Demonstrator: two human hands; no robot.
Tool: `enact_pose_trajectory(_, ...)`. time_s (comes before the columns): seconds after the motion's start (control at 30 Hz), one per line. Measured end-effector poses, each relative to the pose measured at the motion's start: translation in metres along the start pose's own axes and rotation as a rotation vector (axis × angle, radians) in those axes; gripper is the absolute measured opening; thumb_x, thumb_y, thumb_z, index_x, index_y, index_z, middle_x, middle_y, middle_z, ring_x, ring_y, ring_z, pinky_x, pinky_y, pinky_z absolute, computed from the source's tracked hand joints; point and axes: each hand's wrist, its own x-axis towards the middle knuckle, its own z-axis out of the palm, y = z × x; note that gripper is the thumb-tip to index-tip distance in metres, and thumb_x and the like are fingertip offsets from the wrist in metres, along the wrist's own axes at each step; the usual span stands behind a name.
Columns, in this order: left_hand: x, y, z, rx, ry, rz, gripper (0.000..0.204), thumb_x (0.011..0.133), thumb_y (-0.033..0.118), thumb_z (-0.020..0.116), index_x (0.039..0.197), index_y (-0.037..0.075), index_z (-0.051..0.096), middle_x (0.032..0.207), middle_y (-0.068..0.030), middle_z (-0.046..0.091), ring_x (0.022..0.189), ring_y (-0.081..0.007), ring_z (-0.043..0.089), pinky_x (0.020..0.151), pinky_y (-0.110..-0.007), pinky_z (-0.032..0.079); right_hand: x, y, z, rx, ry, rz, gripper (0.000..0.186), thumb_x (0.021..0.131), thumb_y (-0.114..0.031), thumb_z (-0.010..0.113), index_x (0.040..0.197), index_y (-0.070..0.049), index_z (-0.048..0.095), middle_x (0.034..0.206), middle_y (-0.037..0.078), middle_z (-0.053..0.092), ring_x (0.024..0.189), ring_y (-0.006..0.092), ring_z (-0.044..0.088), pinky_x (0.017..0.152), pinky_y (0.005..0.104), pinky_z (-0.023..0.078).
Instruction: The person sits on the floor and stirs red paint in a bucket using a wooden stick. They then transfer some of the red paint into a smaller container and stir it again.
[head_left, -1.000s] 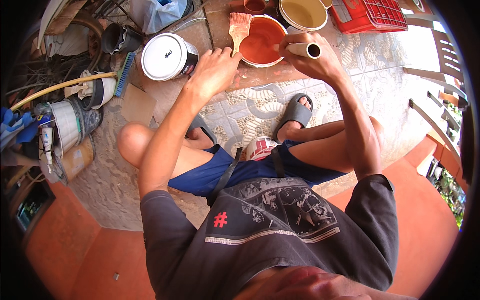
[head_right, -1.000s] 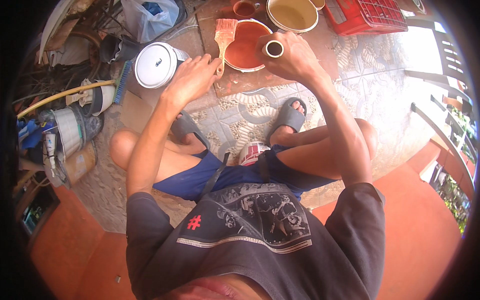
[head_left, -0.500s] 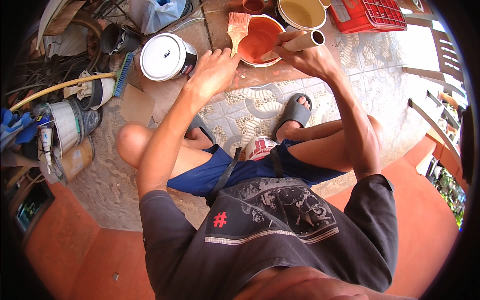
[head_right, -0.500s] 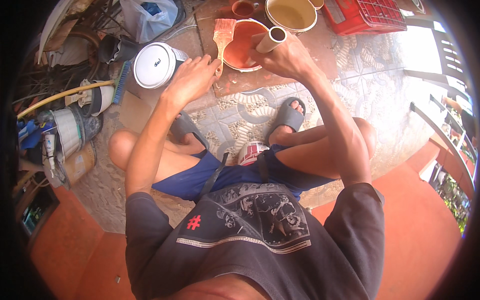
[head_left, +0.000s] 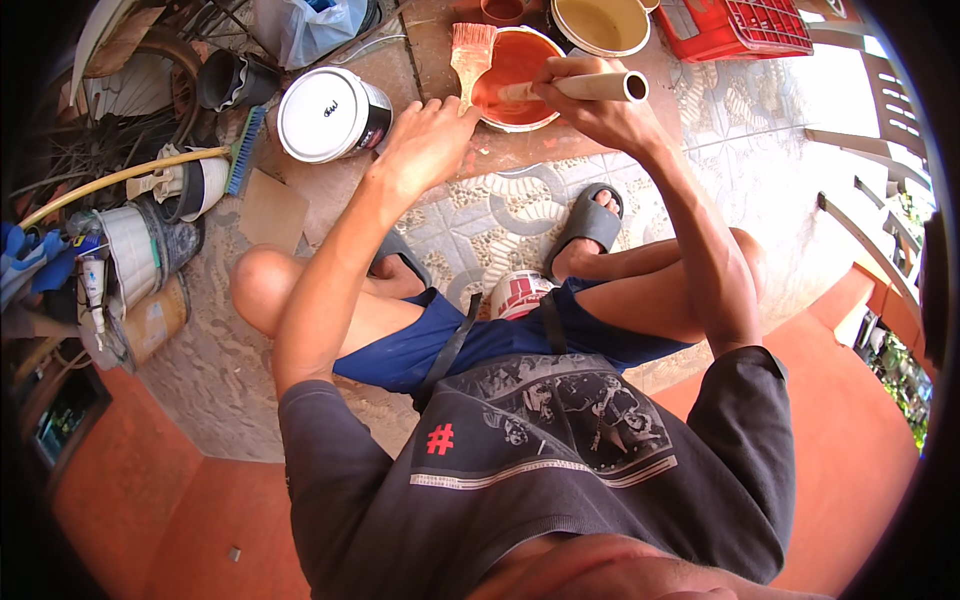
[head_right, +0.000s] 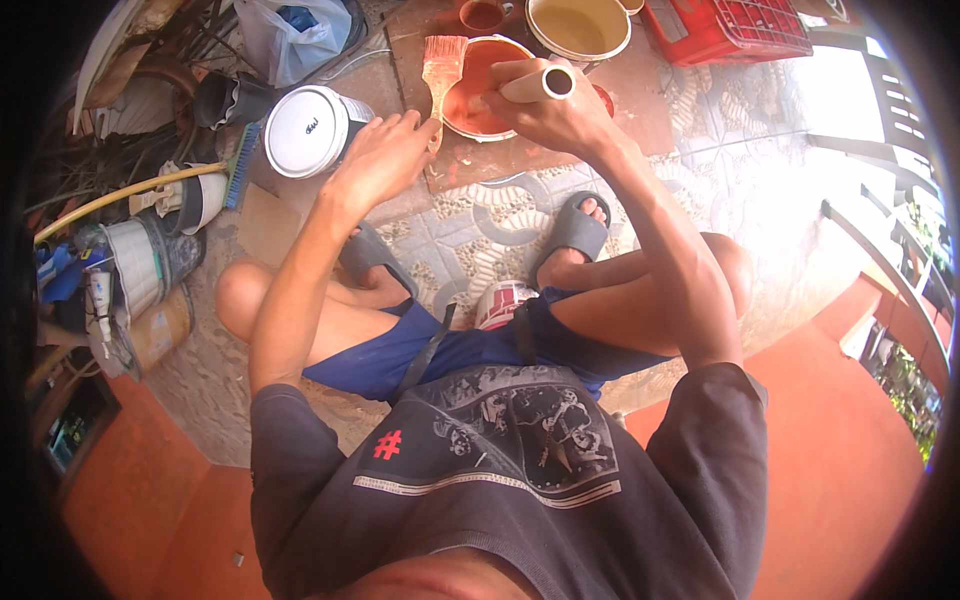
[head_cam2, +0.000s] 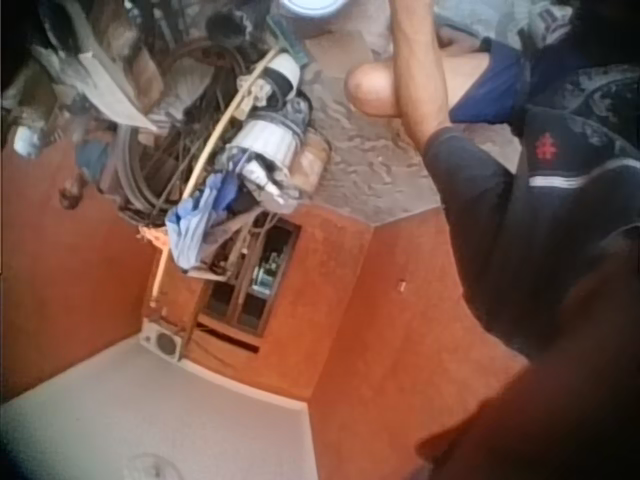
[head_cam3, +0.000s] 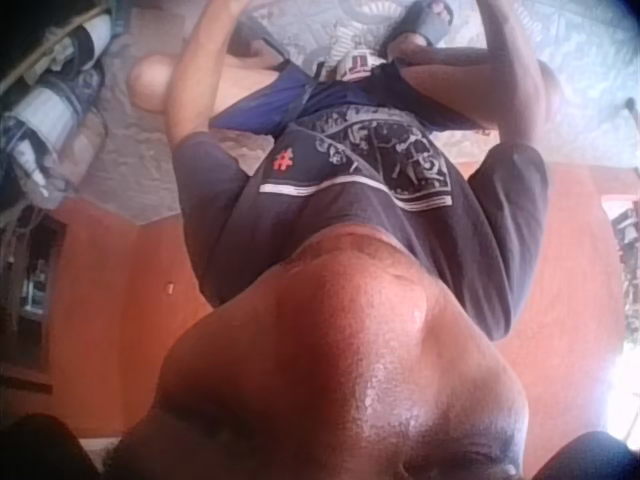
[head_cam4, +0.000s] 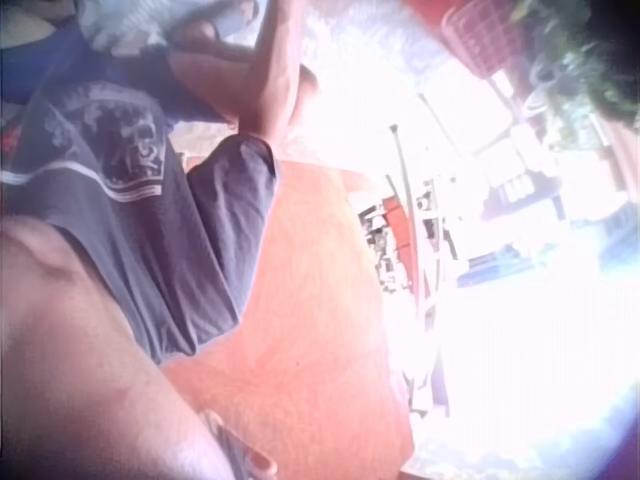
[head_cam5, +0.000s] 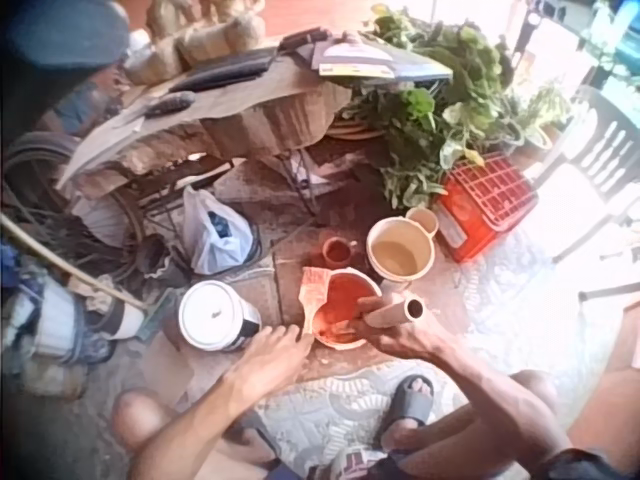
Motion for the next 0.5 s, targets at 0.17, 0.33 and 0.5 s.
enact_pose_trajectory(0.17, 0.000, 0.000, 0.001, 0.011, 0.002, 0.003, 0.038, 0.090, 0.017, 0.069, 0.124, 0.004, 0.060, 0.106, -0.0174, 0.064, 0.103, -0.0354, 0.066, 0.089, -0.047, 0.051, 0.002, 0.009, -0.007, -0.276, 0.003, -0.058, 0.011, 0.084, -0.020, 0.066, 0.088, -0.011, 0.071, 0.069, 0.015, 0.068, 0.065, 0.0370, 0.067, 0.064, 0.0471, 0.053)
enact_pose_trajectory(0.33, -0.001, 0.000, 0.002, 0.001, 0.006, 0.007, 0.037, 0.089, 0.017, 0.070, 0.123, 0.004, 0.060, 0.106, -0.0169, 0.064, 0.103, -0.0349, 0.066, 0.088, -0.047, 0.051, -0.003, 0.003, -0.003, -0.004, -0.009, -0.060, 0.010, 0.083, -0.019, 0.066, 0.087, -0.011, 0.071, 0.070, 0.015, 0.068, 0.065, 0.0384, 0.067, 0.064, 0.0472, 0.053)
enact_pose_trajectory(0.5, -0.001, 0.001, 0.000, 0.008, 0.004, 0.023, 0.037, 0.089, 0.017, 0.070, 0.123, 0.004, 0.060, 0.106, -0.0168, 0.063, 0.103, -0.0344, 0.066, 0.088, -0.047, 0.051, -0.001, 0.009, -0.004, -0.186, 0.009, -0.090, 0.010, 0.084, -0.020, 0.066, 0.089, -0.013, 0.070, 0.072, 0.015, 0.070, 0.069, 0.0374, 0.068, 0.067, 0.0469, 0.054)
